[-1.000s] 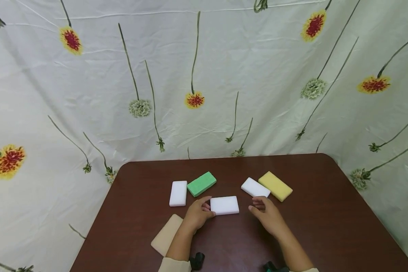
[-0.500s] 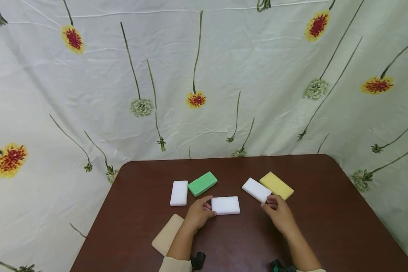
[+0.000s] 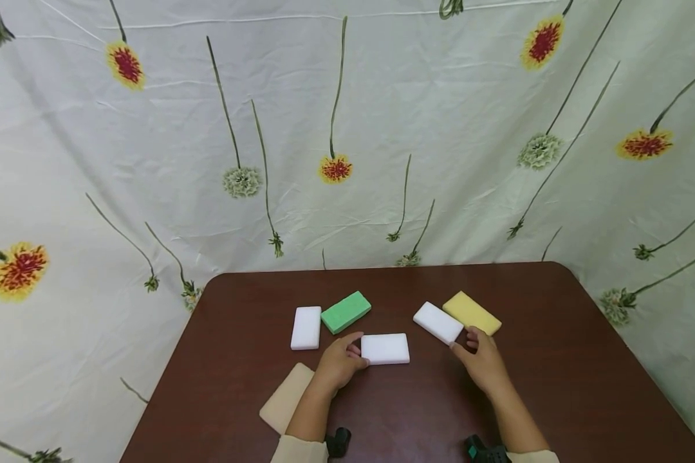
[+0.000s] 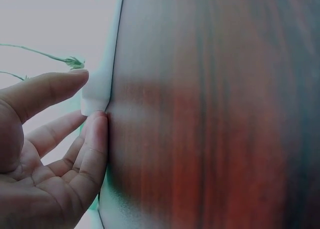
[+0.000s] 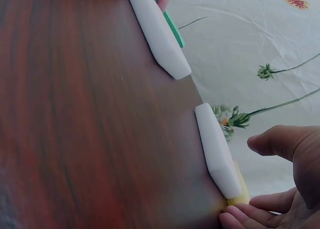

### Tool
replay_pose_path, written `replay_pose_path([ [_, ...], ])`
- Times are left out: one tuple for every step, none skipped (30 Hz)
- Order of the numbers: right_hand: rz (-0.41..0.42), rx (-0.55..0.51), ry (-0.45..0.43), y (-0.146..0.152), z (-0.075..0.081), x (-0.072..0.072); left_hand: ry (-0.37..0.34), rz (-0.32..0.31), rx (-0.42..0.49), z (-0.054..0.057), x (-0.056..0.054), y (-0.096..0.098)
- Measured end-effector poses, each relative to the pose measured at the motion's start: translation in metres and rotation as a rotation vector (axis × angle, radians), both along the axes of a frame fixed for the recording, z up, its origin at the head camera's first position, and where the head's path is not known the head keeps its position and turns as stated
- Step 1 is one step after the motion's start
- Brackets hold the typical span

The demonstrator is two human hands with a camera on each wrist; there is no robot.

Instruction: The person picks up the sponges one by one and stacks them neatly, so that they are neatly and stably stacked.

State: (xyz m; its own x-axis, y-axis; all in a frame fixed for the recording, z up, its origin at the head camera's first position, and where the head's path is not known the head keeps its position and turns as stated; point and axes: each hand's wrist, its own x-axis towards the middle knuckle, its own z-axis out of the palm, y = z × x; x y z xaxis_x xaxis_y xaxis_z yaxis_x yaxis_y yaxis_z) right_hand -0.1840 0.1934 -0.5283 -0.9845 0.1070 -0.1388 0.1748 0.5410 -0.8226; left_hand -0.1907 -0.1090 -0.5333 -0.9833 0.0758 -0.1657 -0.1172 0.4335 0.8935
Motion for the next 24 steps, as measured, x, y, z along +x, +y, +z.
replay_pose_path([
  [0.001, 0.004, -0.002, 0.000, 0.000, -0.001, 0.001, 0.000, -0.002, 0.000, 0.000, 0.000],
  [0.003, 0.009, -0.002, 0.001, -0.001, -0.002, 0.002, 0.000, -0.004, 0.000, 0.000, 0.000],
  [0.008, 0.016, -0.001, 0.001, -0.001, -0.003, 0.003, -0.001, -0.006, 0.000, 0.000, 0.000],
  [0.011, 0.022, -0.001, 0.001, -0.002, -0.004, 0.004, -0.002, -0.010, -0.001, 0.000, 0.001],
  [0.015, 0.029, -0.001, 0.001, -0.002, -0.005, 0.004, -0.001, -0.012, -0.001, -0.001, 0.001],
  [0.017, 0.037, -0.002, 0.001, -0.003, -0.006, 0.005, -0.002, -0.014, -0.001, -0.001, 0.001],
  [0.021, 0.043, 0.000, 0.001, -0.004, -0.007, 0.005, -0.002, -0.016, -0.001, -0.001, 0.001],
  [0.026, 0.048, 0.001, 0.001, -0.005, -0.009, 0.005, -0.003, -0.017, -0.001, -0.001, 0.001],
  [0.030, 0.055, 0.002, 0.000, -0.006, -0.010, 0.004, -0.003, -0.017, -0.001, -0.001, 0.002],
  [0.033, 0.057, -0.001, 0.000, -0.007, -0.011, 0.004, -0.003, -0.015, -0.001, 0.000, 0.002],
  [0.037, 0.063, -0.002, 0.000, -0.008, -0.012, 0.004, -0.003, -0.014, -0.001, 0.000, 0.002],
  [0.042, 0.066, -0.003, -0.001, -0.009, -0.013, 0.004, -0.004, -0.012, -0.002, 0.000, 0.002],
  [0.048, 0.067, 0.002, -0.001, -0.010, -0.013, 0.004, -0.003, -0.012, -0.002, 0.000, 0.002],
  [0.053, 0.070, 0.001, -0.002, -0.010, -0.014, 0.005, -0.004, -0.011, -0.002, 0.000, 0.002],
  [0.056, 0.074, 0.004, -0.002, -0.011, -0.015, 0.005, -0.004, -0.009, -0.002, 0.000, 0.002],
  [0.059, 0.076, 0.006, -0.002, -0.011, -0.015, 0.006, -0.004, -0.009, -0.002, 0.000, 0.002],
  [0.060, 0.082, 0.012, -0.003, -0.012, -0.016, 0.006, -0.004, -0.009, -0.002, 0.000, 0.002],
  [0.062, 0.086, 0.016, -0.003, -0.012, -0.016, 0.006, -0.006, -0.008, -0.002, 0.000, 0.002],
  [0.064, 0.096, 0.017, -0.004, -0.012, -0.017, 0.006, -0.006, -0.009, -0.002, 0.000, 0.002],
  [0.065, 0.104, 0.015, -0.004, -0.012, -0.017, 0.006, -0.007, -0.009, -0.003, -0.001, 0.001],
  [0.067, 0.112, 0.016, -0.004, -0.012, -0.018, 0.006, -0.008, -0.010, -0.003, -0.001, 0.001],
  [0.070, 0.119, 0.016, -0.005, -0.012, -0.018, 0.006, -0.009, -0.013, -0.003, -0.001, 0.001],
  [0.073, 0.125, 0.014, -0.005, -0.011, -0.018, 0.006, -0.010, -0.014, -0.002, -0.001, 0.001],
  [0.076, 0.128, 0.011, -0.005, -0.011, -0.018, 0.004, -0.010, -0.015, -0.002, -0.001, 0.000],
])
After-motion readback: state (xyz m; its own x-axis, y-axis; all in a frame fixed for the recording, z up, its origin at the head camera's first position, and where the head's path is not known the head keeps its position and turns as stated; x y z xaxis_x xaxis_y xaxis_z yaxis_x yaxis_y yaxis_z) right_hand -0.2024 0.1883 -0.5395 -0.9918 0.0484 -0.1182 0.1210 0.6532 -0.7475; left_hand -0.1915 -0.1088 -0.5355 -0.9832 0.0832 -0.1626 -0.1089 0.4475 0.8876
